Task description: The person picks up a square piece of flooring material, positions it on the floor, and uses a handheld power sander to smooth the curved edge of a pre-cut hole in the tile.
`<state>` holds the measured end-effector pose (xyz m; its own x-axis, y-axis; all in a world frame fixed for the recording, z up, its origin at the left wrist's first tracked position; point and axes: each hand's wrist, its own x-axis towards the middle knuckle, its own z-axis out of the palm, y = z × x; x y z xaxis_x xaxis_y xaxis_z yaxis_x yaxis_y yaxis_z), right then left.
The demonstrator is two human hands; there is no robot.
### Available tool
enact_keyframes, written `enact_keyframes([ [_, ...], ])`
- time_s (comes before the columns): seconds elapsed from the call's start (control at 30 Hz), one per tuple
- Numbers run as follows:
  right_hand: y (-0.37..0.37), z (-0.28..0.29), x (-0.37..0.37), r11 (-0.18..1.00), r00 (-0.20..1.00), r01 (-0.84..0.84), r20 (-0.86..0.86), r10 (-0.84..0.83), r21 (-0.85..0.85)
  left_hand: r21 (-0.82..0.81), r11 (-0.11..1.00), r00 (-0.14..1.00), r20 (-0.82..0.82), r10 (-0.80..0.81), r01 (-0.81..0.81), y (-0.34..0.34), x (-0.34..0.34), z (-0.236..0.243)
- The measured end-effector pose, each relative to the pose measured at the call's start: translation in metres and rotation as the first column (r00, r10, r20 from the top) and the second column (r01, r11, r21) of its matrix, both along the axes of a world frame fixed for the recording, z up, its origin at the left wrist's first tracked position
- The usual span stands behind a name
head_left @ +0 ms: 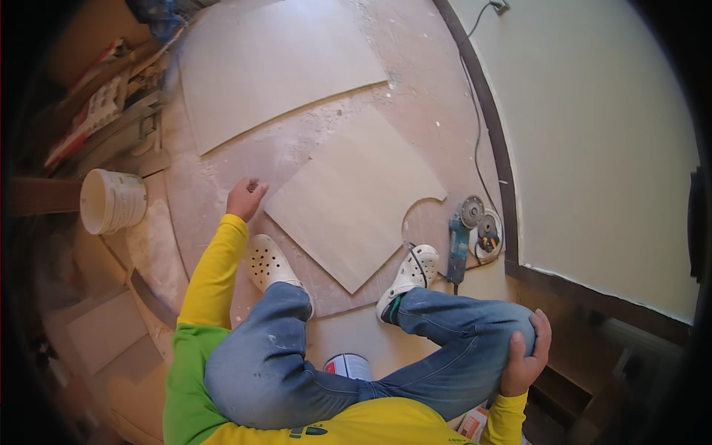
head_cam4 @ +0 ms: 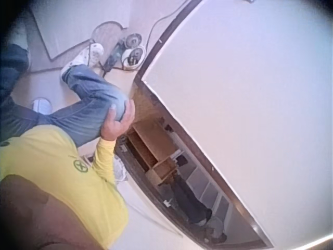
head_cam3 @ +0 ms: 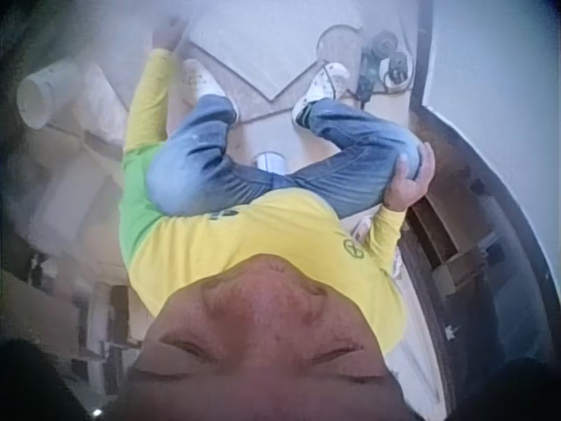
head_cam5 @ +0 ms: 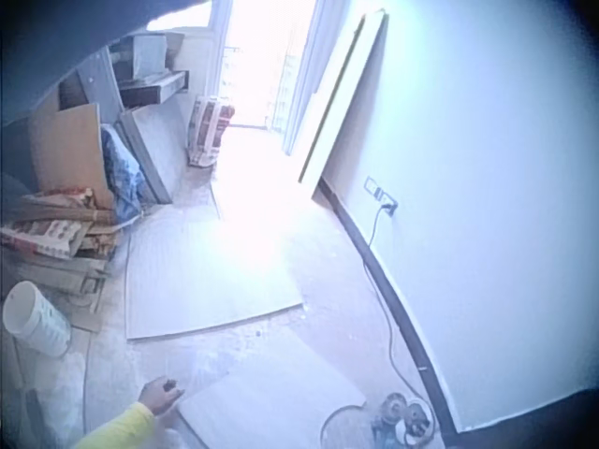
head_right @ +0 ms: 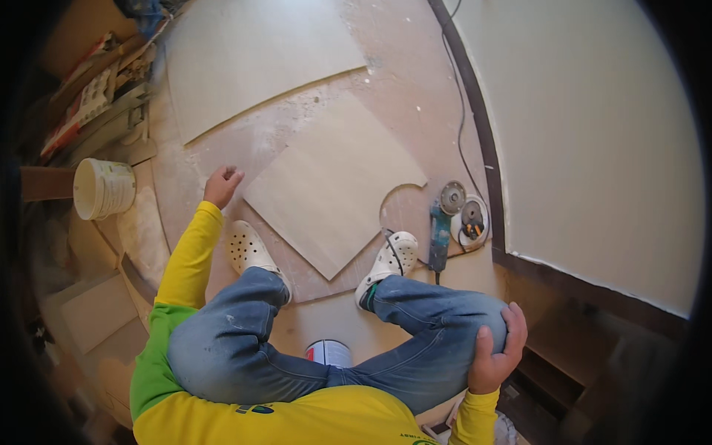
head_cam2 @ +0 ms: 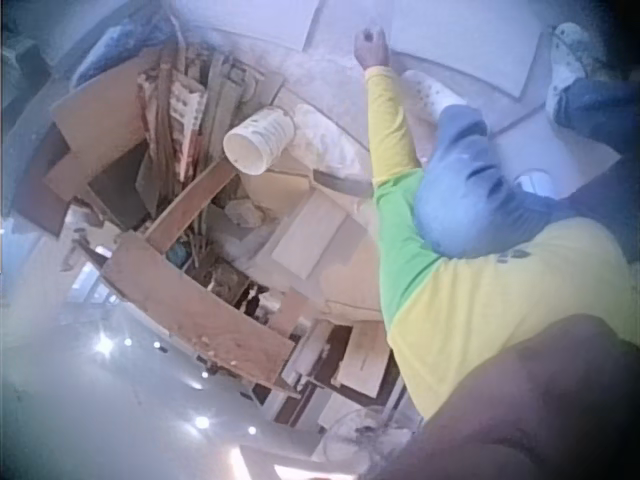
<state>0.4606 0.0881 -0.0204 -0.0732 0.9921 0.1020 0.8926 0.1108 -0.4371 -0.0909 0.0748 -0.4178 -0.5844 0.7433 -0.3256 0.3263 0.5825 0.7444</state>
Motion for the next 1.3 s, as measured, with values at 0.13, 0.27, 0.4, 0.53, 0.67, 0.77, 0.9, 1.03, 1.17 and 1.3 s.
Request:
enact_keyframes([
  [0.13,0.008,-0.003,-0.007,1.000,1.000,0.008,-0.004,-0.008,-0.016,-0.103,0.984,0.986,-0.066,-0.150,0.143,0.009,0.036,0.001],
  [0.27,0.008,-0.003,0.000,1.000,1.000,0.006,0.029,-0.005,-0.023,-0.125,0.978,0.971,-0.153,-0.185,0.167,0.019,0.053,-0.007],
  [0.4,0.003,-0.008,0.001,0.999,0.999,0.047,-0.012,-0.048,-0.027,-0.129,0.983,0.952,-0.260,-0.162,0.132,0.012,0.049,-0.021],
  [0.53,-0.002,-0.016,0.021,0.995,0.993,0.090,-0.070,-0.092,-0.030,-0.155,0.984,0.945,-0.300,-0.133,0.089,0.016,0.060,-0.025],
  [0.67,-0.009,0.001,-0.005,0.989,0.987,0.142,-0.070,-0.145,-0.041,-0.164,0.984,0.969,-0.228,-0.100,0.063,0.021,0.067,-0.010],
  [0.77,-0.010,-0.003,0.005,0.983,0.984,0.172,-0.037,-0.174,-0.058,-0.111,0.993,0.995,-0.094,0.040,-0.050,0.015,0.061,-0.006],
  [0.9,-0.006,-0.004,0.002,0.980,0.979,0.188,-0.073,-0.193,-0.066,-0.006,0.936,0.936,-0.024,0.351,-0.352,0.004,0.023,-0.014],
  [1.03,-0.003,-0.003,-0.003,0.985,0.985,0.161,-0.054,-0.164,-0.065,0.005,0.800,0.792,-0.133,0.596,-0.601,-0.013,-0.071,-0.013],
  [1.17,0.004,-0.004,-0.013,0.980,0.982,0.169,-0.071,-0.177,-0.107,0.045,0.707,0.659,-0.321,0.680,-0.706,-0.041,-0.170,-0.015],
  [1.3,0.010,0.003,-0.034,0.981,0.987,0.163,0.005,-0.163,-0.105,0.022,0.681,0.623,-0.381,0.683,-0.732,-0.030,-0.213,-0.012],
])
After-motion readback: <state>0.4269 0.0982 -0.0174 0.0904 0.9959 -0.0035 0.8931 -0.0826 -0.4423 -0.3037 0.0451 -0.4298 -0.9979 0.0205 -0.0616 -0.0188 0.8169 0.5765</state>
